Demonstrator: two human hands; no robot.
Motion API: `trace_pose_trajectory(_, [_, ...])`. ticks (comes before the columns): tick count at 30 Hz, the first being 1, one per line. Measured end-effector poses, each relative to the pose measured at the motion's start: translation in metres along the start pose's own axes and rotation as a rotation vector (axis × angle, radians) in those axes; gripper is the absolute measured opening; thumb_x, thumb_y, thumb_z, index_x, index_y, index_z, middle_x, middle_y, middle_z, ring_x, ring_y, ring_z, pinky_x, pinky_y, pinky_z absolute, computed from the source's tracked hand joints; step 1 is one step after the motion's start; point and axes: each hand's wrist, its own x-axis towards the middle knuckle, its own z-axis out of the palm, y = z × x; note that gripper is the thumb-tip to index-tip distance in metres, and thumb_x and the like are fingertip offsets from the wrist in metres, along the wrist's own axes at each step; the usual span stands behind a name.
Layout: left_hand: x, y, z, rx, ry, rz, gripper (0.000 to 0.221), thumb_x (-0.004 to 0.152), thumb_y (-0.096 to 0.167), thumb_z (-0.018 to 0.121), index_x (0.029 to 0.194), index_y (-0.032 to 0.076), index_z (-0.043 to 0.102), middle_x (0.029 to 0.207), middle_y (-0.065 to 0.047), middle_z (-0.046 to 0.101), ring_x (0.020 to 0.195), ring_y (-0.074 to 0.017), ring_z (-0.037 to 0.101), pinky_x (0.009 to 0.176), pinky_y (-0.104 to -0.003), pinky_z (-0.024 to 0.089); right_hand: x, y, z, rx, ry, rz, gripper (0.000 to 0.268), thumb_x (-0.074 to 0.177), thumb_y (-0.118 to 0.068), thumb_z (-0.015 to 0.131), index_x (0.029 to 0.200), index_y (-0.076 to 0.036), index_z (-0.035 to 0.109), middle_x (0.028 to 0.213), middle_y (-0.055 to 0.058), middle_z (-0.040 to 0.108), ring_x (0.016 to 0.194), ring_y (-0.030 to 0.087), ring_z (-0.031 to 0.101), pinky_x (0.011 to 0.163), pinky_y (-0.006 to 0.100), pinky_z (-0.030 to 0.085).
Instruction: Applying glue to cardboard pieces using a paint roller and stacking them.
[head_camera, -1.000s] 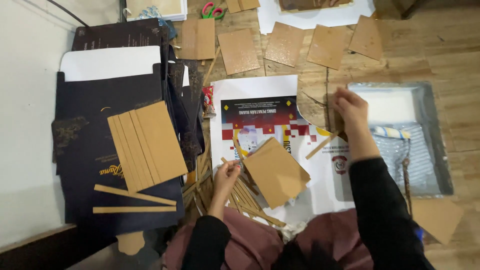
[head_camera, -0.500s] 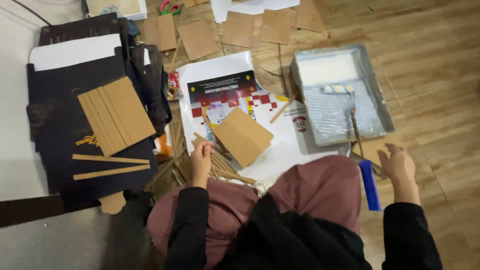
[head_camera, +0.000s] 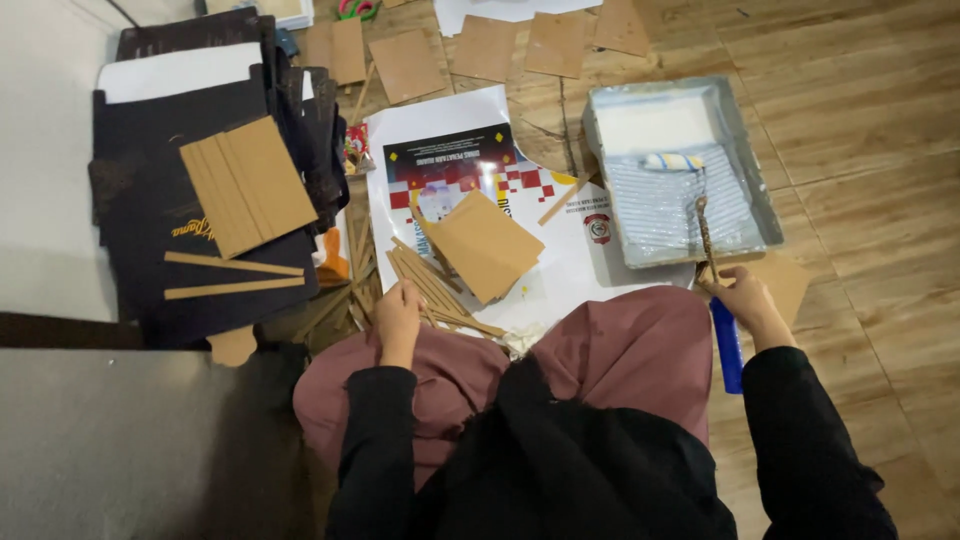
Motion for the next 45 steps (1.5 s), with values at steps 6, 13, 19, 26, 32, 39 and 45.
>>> trace_pose_trajectory(6, [-0.003, 0.010, -0.003, 0.038, -0.010, 0.058, 0.009, 0.081, 0.017, 0.061, 0.083, 0.016, 0.069, 0.070, -0.004, 0.067, 0.072, -0.0244, 0.063, 0.068, -0.033, 0.050, 0.050, 0.035, 0.023, -0.178, 0.053, 0.027, 0.040, 0.066, -0.049, 0.065, 0.095, -0.022, 0.070, 0.085, 0.007, 0.071, 0.092, 0.029, 0.063, 0.076, 0.042, 0.051])
trace_pose_trajectory(13, [-0.001, 0.009, 0.000, 0.128, -0.074, -0.117, 0.012, 0.069, 0.023, 0.075, 0.075, 0.016, 0.068, 0.075, -0.002, 0.067, 0.077, -0.0225, 0.063, 0.069, -0.032, 0.050, 0.064, 0.050, 0.018, -0.130, 0.115, 0.006, 0.054, 0.073, -0.046, 0.057, 0.114, -0.010, 0.059, 0.099, 0.023, 0.064, 0.100, 0.039, 0.057, 0.082, 0.050, 0.044])
trace_pose_trajectory(19, [0.005, 0.013, 0.002, 0.180, -0.112, -0.126, 0.009, 0.072, 0.026, 0.072, 0.076, 0.019, 0.068, 0.076, -0.001, 0.067, 0.079, -0.0219, 0.064, 0.070, -0.031, 0.050, -0.008, -0.024, -0.028, -0.066, 0.113, -0.091, 0.053, 0.083, -0.025, 0.047, 0.136, -0.022, 0.042, 0.108, 0.030, 0.059, 0.106, 0.046, 0.050, 0.090, 0.052, 0.039])
trace_pose_trajectory(26, [0.006, 0.011, 0.006, 0.105, -0.140, -0.007, 0.012, 0.085, 0.015, 0.056, 0.088, 0.016, 0.068, 0.070, -0.003, 0.068, 0.077, -0.0249, 0.064, 0.071, -0.034, 0.050, -0.014, -0.070, -0.037, -0.119, 0.098, -0.101, 0.046, 0.086, -0.024, 0.042, 0.131, -0.032, 0.046, 0.069, 0.014, 0.066, 0.084, 0.034, 0.063, 0.083, 0.046, 0.046])
trace_pose_trajectory(32, [0.006, 0.005, 0.007, 0.128, -0.134, -0.052, 0.006, 0.080, 0.025, 0.065, 0.079, 0.020, 0.068, 0.066, 0.000, 0.067, 0.071, -0.0202, 0.064, 0.067, -0.031, 0.049, 0.019, -0.082, -0.021, -0.194, 0.105, -0.137, 0.048, 0.086, -0.021, 0.041, 0.132, -0.035, 0.043, 0.103, 0.022, 0.063, 0.102, 0.038, 0.056, 0.086, 0.047, 0.045])
trace_pose_trajectory(39, [0.011, 0.001, 0.012, 0.170, -0.109, -0.107, 0.008, 0.075, 0.031, 0.068, 0.075, 0.023, 0.067, 0.066, 0.003, 0.066, 0.071, -0.0188, 0.064, 0.065, -0.029, 0.049, 0.011, -0.074, -0.011, -0.274, 0.074, -0.140, 0.050, 0.086, -0.021, 0.042, 0.133, -0.039, 0.041, 0.100, 0.026, 0.062, 0.099, 0.042, 0.057, 0.084, 0.049, 0.047])
trace_pose_trajectory(45, [0.004, 0.021, 0.005, 0.135, -0.108, -0.055, 0.011, 0.076, 0.028, 0.070, 0.079, 0.018, 0.069, 0.072, -0.004, 0.067, 0.071, -0.0250, 0.064, 0.063, -0.032, 0.050, -0.041, -0.075, -0.044, -0.396, 0.003, -0.138, 0.053, 0.085, -0.021, 0.039, 0.135, -0.040, 0.038, 0.099, 0.025, 0.065, 0.098, 0.040, 0.059, 0.085, 0.048, 0.048])
